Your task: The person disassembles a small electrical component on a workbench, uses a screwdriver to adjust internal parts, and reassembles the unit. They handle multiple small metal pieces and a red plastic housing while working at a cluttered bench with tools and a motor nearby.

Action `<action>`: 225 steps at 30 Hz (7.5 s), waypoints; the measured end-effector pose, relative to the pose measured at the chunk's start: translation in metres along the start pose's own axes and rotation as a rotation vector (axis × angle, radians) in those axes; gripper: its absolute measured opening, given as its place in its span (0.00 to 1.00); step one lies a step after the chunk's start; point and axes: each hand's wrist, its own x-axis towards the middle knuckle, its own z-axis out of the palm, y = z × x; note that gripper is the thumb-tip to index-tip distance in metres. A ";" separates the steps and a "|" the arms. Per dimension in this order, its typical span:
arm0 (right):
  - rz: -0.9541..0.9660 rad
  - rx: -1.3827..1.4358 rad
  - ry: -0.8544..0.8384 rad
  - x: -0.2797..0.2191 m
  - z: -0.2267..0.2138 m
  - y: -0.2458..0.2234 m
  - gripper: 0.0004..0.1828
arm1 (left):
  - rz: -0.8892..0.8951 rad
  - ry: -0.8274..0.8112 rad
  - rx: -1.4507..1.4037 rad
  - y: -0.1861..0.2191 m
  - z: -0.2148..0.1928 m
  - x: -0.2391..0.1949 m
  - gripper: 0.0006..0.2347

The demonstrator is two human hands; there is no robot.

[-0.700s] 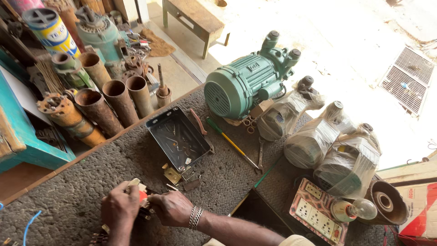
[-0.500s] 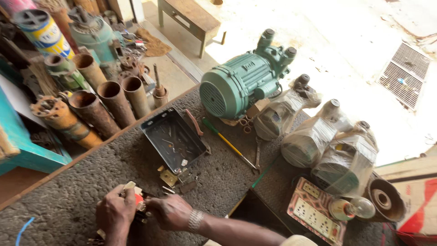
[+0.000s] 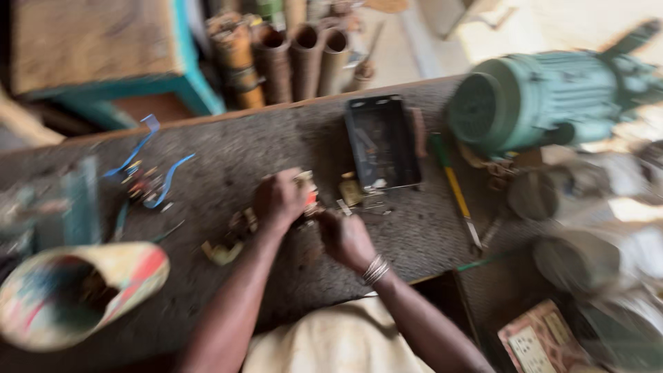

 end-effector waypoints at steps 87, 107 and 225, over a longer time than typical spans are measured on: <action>0.334 0.434 -0.128 -0.021 0.021 -0.015 0.22 | -0.089 -0.124 -0.061 -0.045 0.031 0.018 0.16; 0.028 0.275 0.034 -0.032 0.034 -0.004 0.22 | -0.118 -0.081 -0.092 -0.034 0.019 0.013 0.14; -0.275 -0.040 0.149 -0.026 0.019 0.000 0.15 | -0.041 -0.112 -0.060 -0.039 0.022 0.013 0.15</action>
